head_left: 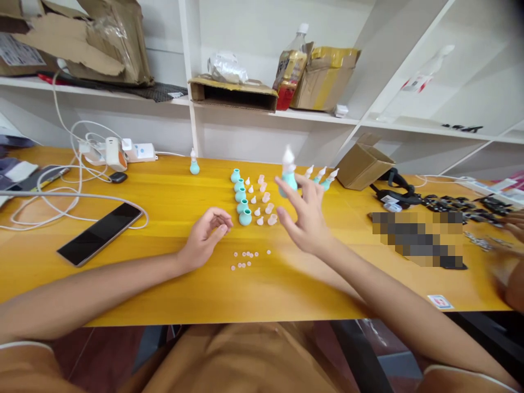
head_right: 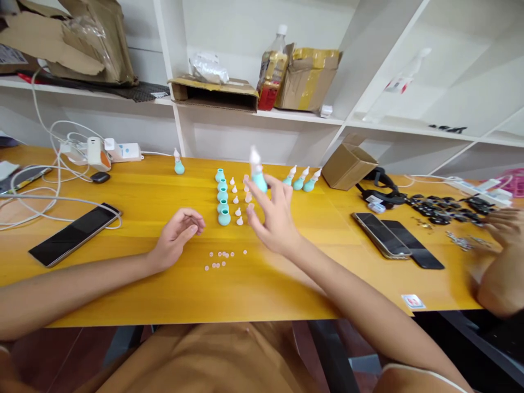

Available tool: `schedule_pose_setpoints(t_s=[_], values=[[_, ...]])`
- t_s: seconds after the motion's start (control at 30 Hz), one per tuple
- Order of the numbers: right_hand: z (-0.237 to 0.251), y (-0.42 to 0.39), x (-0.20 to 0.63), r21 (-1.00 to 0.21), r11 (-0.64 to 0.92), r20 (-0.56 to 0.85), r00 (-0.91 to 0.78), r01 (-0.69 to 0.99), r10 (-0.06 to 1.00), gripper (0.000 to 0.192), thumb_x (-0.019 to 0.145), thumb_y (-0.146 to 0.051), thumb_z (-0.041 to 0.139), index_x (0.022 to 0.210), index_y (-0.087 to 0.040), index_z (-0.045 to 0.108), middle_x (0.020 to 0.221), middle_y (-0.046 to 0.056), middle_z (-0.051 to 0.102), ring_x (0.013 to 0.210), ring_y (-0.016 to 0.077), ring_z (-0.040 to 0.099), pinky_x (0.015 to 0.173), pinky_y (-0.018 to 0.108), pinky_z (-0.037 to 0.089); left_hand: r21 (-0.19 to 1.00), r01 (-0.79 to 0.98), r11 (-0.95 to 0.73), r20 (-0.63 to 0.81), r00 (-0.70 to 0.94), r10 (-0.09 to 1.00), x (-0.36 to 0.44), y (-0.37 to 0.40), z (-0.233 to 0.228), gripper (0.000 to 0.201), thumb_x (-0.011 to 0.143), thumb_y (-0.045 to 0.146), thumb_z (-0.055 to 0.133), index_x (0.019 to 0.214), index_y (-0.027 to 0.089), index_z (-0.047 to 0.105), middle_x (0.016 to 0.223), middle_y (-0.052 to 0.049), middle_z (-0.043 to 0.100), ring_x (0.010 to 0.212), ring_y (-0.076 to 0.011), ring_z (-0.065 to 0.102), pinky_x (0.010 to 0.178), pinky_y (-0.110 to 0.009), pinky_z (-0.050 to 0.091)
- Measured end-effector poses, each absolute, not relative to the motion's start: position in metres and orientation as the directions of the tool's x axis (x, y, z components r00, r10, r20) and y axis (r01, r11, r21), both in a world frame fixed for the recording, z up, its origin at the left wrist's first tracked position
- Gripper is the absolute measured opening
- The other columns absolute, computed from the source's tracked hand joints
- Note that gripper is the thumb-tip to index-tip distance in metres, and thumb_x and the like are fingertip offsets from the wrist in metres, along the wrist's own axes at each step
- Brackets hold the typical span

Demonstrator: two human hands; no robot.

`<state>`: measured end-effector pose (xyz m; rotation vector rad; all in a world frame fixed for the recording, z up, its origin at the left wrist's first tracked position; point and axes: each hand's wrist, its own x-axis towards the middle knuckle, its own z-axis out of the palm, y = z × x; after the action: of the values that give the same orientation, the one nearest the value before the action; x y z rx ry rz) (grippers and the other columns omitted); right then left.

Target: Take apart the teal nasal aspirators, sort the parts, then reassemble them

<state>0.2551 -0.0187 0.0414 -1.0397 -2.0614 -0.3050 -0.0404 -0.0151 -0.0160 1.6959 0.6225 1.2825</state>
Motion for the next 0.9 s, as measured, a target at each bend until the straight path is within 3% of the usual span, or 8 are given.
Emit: schedule_pose_setpoints(t_s=[0.2, 0.37, 0.57, 0.9], values=[[0.021, 0.088, 0.292, -0.237, 0.285, 0.592, -0.094, 0.929, 0.8, 0.077, 0.104, -0.046, 0.049, 0.176, -0.025, 0.03, 0.157, 0.02, 0.034, 0.142, 0.0431, 0.039, 0.124, 0.071, 0.03, 0.88, -0.06, -0.471, 0.452, 0.405, 0.794, -0.041, -0.016, -0.014, 0.022, 0.111, 0.041, 0.058, 0.114, 0.02, 0.063, 0.1, -0.006, 0.07, 0.089, -0.0182, 0.065, 0.084, -0.033, 0.055], [-0.019, 0.14, 0.311, -0.265, 0.102, 0.467, 0.035, 0.959, 0.883, 0.078, 0.102, -0.045, 0.047, 0.172, -0.012, 0.034, 0.162, 0.027, 0.032, 0.151, 0.0467, 0.032, 0.126, 0.068, 0.028, 0.875, 0.027, -0.483, 0.42, 0.456, 0.785, -0.04, -0.017, -0.01, 0.017, 0.111, 0.034, 0.056, 0.11, 0.019, 0.064, 0.096, -0.004, 0.07, 0.088, -0.018, 0.066, 0.084, -0.033, 0.054], [-0.05, 0.145, 0.317, -0.246, 0.087, 0.426, 0.027, 0.965, 0.904, 0.08, 0.101, -0.044, 0.05, 0.171, -0.008, 0.034, 0.166, 0.029, 0.031, 0.152, 0.0472, 0.034, 0.126, 0.065, 0.031, 0.835, 0.08, -0.544, 0.437, 0.505, 0.744, -0.041, -0.018, -0.007, 0.016, 0.11, 0.03, 0.054, 0.107, 0.02, 0.065, 0.094, -0.004, 0.071, 0.086, -0.0177, 0.067, 0.084, -0.033, 0.054], [-0.054, 0.149, 0.319, -0.258, 0.0, 0.38, 0.102, 0.966, 0.919, 0.081, 0.1, -0.045, 0.05, 0.17, -0.007, 0.033, 0.164, 0.031, 0.033, 0.15, 0.0501, 0.035, 0.123, 0.066, 0.034, 0.785, 0.126, -0.606, 0.451, 0.553, 0.7, -0.041, -0.018, -0.006, 0.013, 0.108, 0.024, 0.052, 0.106, 0.02, 0.064, 0.093, -0.003, 0.071, 0.085, -0.0174, 0.068, 0.083, -0.032, 0.054]])
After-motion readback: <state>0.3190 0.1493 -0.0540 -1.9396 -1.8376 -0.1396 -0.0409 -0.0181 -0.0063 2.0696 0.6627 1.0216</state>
